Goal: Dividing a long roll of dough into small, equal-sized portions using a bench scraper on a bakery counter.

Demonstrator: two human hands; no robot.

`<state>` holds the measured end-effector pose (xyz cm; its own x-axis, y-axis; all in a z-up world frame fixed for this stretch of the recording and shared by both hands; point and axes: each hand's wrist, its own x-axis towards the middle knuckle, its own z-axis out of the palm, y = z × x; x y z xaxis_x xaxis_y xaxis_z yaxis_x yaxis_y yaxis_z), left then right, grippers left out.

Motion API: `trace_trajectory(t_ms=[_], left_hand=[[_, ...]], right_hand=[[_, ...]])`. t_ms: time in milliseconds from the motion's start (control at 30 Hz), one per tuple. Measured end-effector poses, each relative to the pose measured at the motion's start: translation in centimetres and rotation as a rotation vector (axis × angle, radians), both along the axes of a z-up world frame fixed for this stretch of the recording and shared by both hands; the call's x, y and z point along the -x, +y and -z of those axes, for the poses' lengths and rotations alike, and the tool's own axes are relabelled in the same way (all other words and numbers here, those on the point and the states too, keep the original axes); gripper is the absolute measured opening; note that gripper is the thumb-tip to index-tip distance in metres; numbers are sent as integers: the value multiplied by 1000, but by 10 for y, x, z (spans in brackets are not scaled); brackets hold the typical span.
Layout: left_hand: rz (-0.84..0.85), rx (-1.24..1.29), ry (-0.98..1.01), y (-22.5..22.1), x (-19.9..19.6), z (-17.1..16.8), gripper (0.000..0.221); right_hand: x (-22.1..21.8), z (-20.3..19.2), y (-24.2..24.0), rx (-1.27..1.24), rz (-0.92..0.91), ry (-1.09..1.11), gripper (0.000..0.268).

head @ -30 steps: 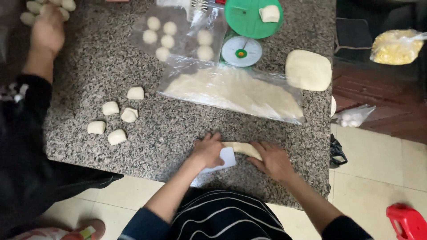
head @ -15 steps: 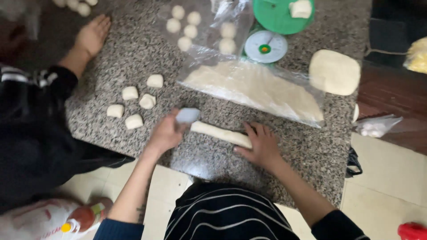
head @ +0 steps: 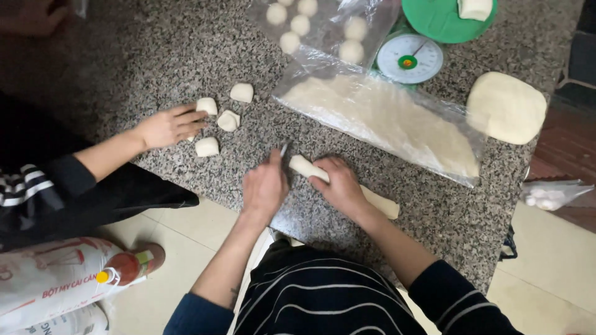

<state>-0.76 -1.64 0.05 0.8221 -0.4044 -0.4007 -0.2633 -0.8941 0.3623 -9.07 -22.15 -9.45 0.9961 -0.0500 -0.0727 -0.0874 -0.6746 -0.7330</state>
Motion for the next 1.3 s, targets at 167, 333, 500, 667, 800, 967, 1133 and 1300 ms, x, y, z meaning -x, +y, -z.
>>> trace_trajectory(t_ms=[167, 333, 500, 667, 800, 967, 1133, 1300], left_hand=[[129, 149, -124, -31, 51, 13, 46], [141, 50, 6, -37, 52, 22, 53], [151, -21, 185, -47, 27, -7, 62], [168, 68, 33, -80, 4, 14, 50], [204, 33, 87, -22, 32, -7, 44], [156, -196, 161, 46, 53, 18, 54], [101, -230, 99, 28, 29, 1, 52], [59, -218, 133, 29, 37, 29, 51]], right_hand=[[-2, 9, 6, 137, 37, -185, 26], [-1, 9, 7, 187, 23, -230, 22], [-2, 8, 7, 200, 11, -230, 20], [-8, 20, 6, 226, -17, -176, 37], [-11, -12, 7, 194, -61, -113, 34], [-36, -97, 38, 203, -51, 167, 68], [-76, -67, 13, 162, -83, 83, 43], [-120, -177, -87, -88, 252, -108, 34]])
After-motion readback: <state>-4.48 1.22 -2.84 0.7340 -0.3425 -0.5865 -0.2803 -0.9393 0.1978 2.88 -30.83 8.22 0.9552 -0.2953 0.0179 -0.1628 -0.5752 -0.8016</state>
